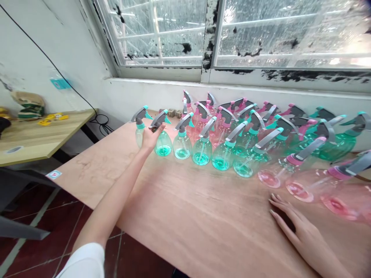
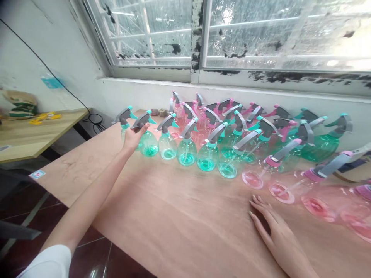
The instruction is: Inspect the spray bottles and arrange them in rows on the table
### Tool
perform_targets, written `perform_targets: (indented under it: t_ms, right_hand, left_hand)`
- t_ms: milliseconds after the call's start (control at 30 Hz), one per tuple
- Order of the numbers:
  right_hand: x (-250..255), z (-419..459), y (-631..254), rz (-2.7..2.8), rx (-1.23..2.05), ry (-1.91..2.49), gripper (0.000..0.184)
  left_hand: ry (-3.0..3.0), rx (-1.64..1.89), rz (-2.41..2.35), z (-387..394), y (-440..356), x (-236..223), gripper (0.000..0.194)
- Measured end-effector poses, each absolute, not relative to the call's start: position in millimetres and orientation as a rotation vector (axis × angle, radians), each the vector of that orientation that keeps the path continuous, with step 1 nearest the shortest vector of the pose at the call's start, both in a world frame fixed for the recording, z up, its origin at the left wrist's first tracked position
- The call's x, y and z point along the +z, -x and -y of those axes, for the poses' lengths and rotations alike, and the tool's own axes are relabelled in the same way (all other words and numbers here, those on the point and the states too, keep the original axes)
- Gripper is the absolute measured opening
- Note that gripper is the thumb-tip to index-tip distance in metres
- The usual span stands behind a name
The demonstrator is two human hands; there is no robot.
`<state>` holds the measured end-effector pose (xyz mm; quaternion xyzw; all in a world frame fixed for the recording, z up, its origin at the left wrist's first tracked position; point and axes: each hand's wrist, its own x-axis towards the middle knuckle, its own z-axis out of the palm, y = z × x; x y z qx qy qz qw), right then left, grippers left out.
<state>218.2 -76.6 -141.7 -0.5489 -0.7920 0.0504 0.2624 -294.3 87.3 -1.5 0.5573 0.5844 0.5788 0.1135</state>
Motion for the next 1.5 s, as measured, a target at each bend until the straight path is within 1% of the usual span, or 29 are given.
perform_targets:
  t_ms: [167, 300, 333, 400, 467, 533, 633, 700, 833, 1033, 1167, 1300, 1500]
  right_hand:
    - [-139, 77, -217, 2.136, 0.130, 1.496, 0.047]
    - [-139, 76, -217, 2.142, 0.133, 1.485, 0.048]
    - [-139, 76, -217, 2.143, 0.133, 1.483, 0.047]
    - [-142, 75, -218, 2.142, 0.129, 1.482, 0.047]
    - [-144, 75, -219, 2.141, 0.123, 1.483, 0.048]
    - [-146, 75, -220, 2.142, 0.117, 1.479, 0.049]
    - [-146, 75, -220, 2.138, 0.109, 1.471, 0.049]
    - [-146, 75, -220, 2.134, 0.109, 1.466, 0.048]
    - [-147, 74, -218, 2.139, 0.105, 1.443, 0.046]
    - [-146, 73, -214, 2.145, 0.121, 1.442, 0.044]
    - [-144, 72, -213, 2.159, 0.138, 1.444, 0.042]
    - [-143, 72, -212, 2.168, 0.128, 1.414, 0.041]
    - [-139, 70, -207, 2.168, 0.101, 1.371, 0.038]
  left_hand:
    - [-1.651, 1.733, -1.698, -87, 293, -5, 0.061]
    - [-1.667, 1.841, -1.778, -57, 293, -11, 0.071]
    - [-1.672, 1.892, -1.819, -46, 292, -14, 0.068]
    - [-1.714, 2.061, -1.938, -23, 289, -20, 0.050]
    - [-1.724, 2.095, -1.935, -5, 282, -25, 0.038]
    - [-1.757, 2.023, -1.898, 6, 269, -28, 0.032]
    - [-1.819, 1.822, -1.841, 3, 244, -30, 0.030]
    - [-1.837, 1.732, -1.836, -9, 226, -28, 0.033]
    - [-1.805, 1.645, -1.913, -37, 201, -24, 0.043]
    - [-1.794, 1.449, -2.071, -56, 189, -15, 0.038]
    - [-1.797, 1.232, -2.246, -36, 190, -1, 0.040]
    - [-1.821, 1.023, -2.355, 4, 193, 14, 0.031]
    - [-1.872, 0.869, -2.428, 65, 191, 12, 0.036]
